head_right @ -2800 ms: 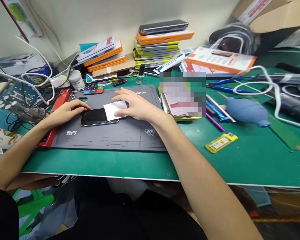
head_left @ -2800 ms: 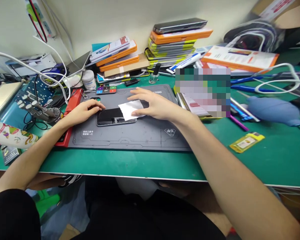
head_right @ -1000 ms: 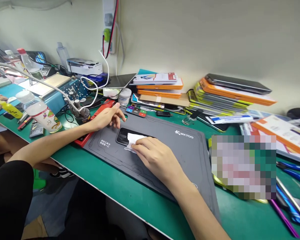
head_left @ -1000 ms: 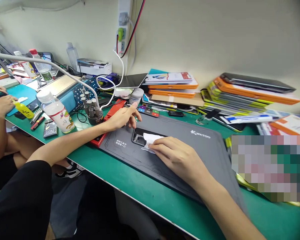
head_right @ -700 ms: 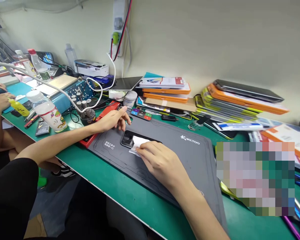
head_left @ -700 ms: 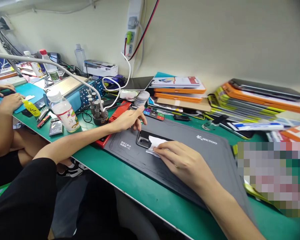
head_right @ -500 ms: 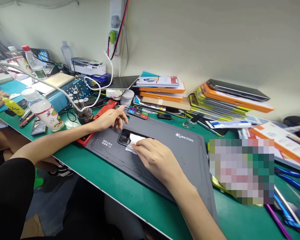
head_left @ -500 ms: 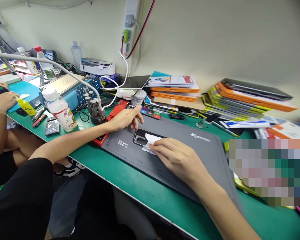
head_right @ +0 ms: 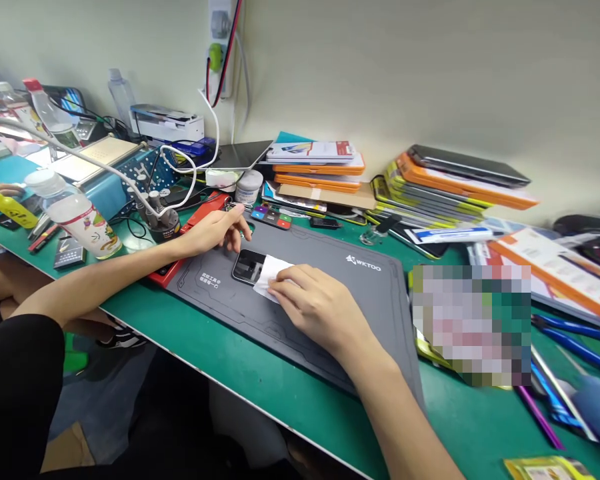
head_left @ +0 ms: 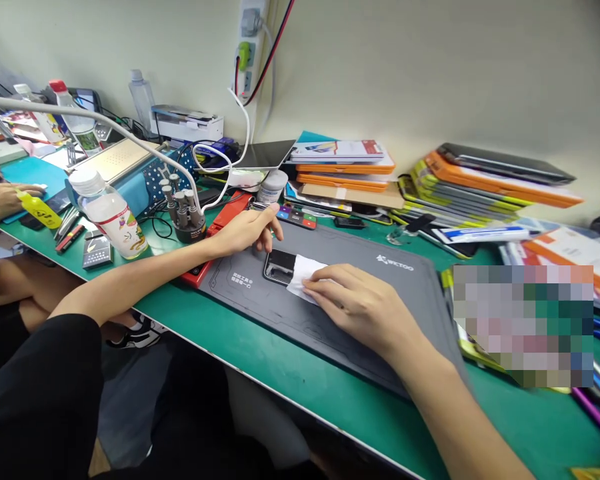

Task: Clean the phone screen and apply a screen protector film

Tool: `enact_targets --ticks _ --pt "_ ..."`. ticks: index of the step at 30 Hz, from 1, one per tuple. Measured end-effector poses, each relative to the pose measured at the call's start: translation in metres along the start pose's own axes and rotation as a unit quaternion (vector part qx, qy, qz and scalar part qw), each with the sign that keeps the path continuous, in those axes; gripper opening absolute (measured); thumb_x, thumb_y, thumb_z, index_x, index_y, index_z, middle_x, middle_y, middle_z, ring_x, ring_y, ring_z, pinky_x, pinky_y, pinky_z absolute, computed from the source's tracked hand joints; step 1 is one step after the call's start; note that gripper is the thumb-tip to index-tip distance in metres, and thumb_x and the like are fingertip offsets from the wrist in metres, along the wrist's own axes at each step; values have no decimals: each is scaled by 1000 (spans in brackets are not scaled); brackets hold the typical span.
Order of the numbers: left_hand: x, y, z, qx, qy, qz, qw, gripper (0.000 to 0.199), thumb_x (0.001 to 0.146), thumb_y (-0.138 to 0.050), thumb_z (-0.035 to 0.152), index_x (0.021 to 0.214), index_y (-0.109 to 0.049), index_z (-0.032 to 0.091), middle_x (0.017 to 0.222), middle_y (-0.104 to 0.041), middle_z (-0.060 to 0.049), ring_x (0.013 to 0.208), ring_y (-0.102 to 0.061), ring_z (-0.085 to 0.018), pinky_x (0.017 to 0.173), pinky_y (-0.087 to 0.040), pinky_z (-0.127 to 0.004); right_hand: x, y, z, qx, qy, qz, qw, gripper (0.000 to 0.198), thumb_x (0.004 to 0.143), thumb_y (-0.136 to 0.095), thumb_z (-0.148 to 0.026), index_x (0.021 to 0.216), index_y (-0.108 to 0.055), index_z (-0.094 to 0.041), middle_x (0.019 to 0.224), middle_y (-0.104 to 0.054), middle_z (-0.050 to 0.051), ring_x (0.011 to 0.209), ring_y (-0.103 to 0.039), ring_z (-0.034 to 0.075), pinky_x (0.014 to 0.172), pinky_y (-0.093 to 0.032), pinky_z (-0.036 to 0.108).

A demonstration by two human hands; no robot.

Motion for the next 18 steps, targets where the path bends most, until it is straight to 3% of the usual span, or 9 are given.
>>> enact_targets --ticks 6,12,18 --pt "-1 -2 1 -1 14 1 1000 70 122 -33 54 86 -76 13 64 -73 -4 55 -64 -8 61 -49 -19 -4 -2 4 14 -10 7 1000 10 107 -75 -20 97 -74 -21 97 -83 7 85 -79 23 76 -64 38" --pt "-1 -1 -1 11 20 0 1000 67 122 -36 55 88 -77 13 66 -74 -3 57 -66 -8 60 -48 -19 -2 -4 -3 20 5 12 1000 15 108 -76 -32 112 -76 -18 107 -83 12 93 -81 27 84 -67 42" --pt "-2 0 1 23 21 1 1000 63 123 -35 44 87 -77 13 65 -74 -2 56 -65 -7 60 -48 -19 -4 -9 -2 18 -3 0 1000 13 109 -72 -27 117 -79 -18 115 -83 13 101 -81 27 88 -66 43"
Point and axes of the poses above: each hand's wrist, its own x-axis towards the middle knuckle, its own y-axis out of the back of the hand, z = x × y, the point moved 6 cm from there along x, towards the middle knuckle
